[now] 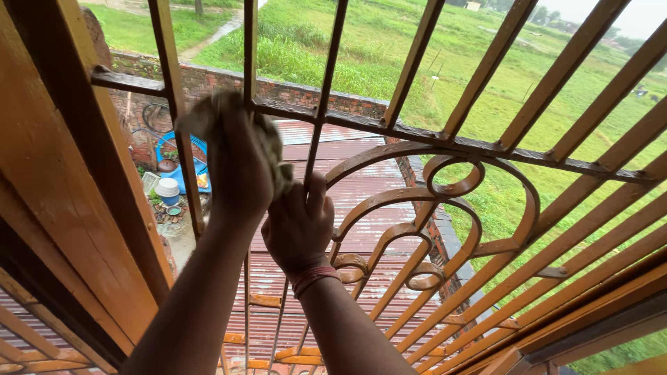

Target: The person wipes the interior surface of a window and its metal security bars using a cloth. They move the cloth across the glass and along the vertical and horizontal bars, cleaning different sections of the window frame.

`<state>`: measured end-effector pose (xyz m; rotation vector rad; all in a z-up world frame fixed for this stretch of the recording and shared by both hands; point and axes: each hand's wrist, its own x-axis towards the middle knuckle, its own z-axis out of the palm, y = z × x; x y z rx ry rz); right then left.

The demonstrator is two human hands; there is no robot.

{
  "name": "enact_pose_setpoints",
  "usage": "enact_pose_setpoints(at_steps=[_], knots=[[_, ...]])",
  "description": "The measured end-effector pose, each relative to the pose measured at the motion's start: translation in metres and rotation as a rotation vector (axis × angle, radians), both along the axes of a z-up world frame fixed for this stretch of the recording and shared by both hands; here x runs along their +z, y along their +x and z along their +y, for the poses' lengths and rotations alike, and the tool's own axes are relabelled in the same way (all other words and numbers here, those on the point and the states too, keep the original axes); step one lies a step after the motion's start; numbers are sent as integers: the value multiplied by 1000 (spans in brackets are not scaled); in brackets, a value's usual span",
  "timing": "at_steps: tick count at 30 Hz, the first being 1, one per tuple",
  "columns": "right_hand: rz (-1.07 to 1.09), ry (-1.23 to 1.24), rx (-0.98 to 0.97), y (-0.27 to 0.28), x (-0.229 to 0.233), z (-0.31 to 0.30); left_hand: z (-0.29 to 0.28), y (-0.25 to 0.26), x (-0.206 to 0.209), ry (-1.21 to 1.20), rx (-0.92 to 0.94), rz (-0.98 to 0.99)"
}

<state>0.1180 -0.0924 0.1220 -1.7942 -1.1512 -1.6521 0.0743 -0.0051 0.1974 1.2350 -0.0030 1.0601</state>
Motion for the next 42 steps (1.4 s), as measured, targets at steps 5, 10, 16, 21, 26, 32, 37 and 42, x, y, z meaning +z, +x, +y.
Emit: enact_pose_setpoints(at_steps=[5, 10, 16, 21, 26, 32, 37, 42], knots=[[-5, 21, 12, 2, -2, 4, 15, 20, -54, -90, -97, -131], [13, 22, -13, 5, -5, 4, 27, 19, -89, -30, -128, -89], [39, 27, 30, 7, -6, 5, 11, 13, -79, 11, 72, -131], [51, -3, 61, 1, -1, -1, 27, 8, -13, -136, -149, 9], [69, -12, 75, -6, 6, -4, 31, 17, 1, -111, -170, -26], [133, -13, 168, -13, 10, -14, 41, 31, -32, -182, -311, -96], [11, 188, 76, -16, 31, -22, 40, 40, -85, -173, -385, -236], [28, 144, -7, -9, 63, -25, 44, 40, -123, -211, -259, -80]])
